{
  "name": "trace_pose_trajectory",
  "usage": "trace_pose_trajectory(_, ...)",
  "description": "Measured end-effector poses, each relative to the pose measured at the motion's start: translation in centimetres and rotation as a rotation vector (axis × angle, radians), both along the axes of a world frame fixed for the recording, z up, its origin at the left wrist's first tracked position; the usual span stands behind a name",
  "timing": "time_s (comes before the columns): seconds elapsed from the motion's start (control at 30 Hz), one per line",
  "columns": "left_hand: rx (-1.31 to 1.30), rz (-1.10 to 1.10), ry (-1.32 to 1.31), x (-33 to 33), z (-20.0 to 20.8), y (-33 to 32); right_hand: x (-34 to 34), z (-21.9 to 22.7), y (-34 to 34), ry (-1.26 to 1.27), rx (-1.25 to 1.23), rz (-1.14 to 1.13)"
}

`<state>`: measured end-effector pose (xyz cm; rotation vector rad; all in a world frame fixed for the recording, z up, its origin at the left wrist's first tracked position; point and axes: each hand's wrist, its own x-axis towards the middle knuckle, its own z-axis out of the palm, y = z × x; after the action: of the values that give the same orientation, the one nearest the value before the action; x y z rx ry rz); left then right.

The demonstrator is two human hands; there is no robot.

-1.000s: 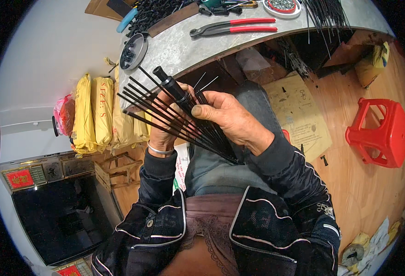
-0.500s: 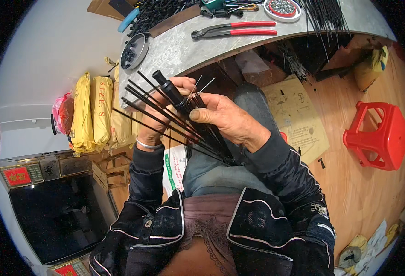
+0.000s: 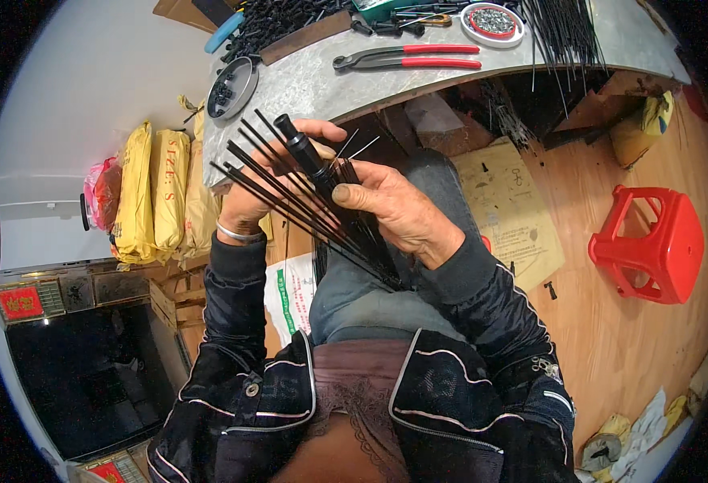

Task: Assembling black plastic components by inserting long rods into a central connector hub at a workbench.

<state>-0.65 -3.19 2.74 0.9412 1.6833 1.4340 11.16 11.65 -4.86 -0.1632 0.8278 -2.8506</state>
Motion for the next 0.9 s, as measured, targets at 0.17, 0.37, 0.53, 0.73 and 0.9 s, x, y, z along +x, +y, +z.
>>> trace_pose_trajectory(0.17,-0.038,0.127,0.082,1.3,-0.8,-0.2,0.0,0.1,0.1,-0.018,-0.045,-0.042)
trace_pose_trajectory(0.37,0.273,0.679,0.106,7.2,-3.8,-0.6,0.0,-0.5,0.1,-0.096,-0.027,-0.207)
trace_pose_trajectory(0.53,0.040,0.756,0.293,8.7,-3.3,2.6,-0.6,-1.4,-1.3,-0.028,0.099,-0.409)
trace_pose_trajectory(0.73,0.086,0.759,0.096,7.0,-2.7,3.4,-0.4,-0.5,-2.4,-0.068,0.203,-0.563)
trace_pose_trajectory(0.9,0.072,0.742,0.049,6.6,-2.6,3.1,-0.3,0.2,-2.4,-0.095,0.310,-0.587)
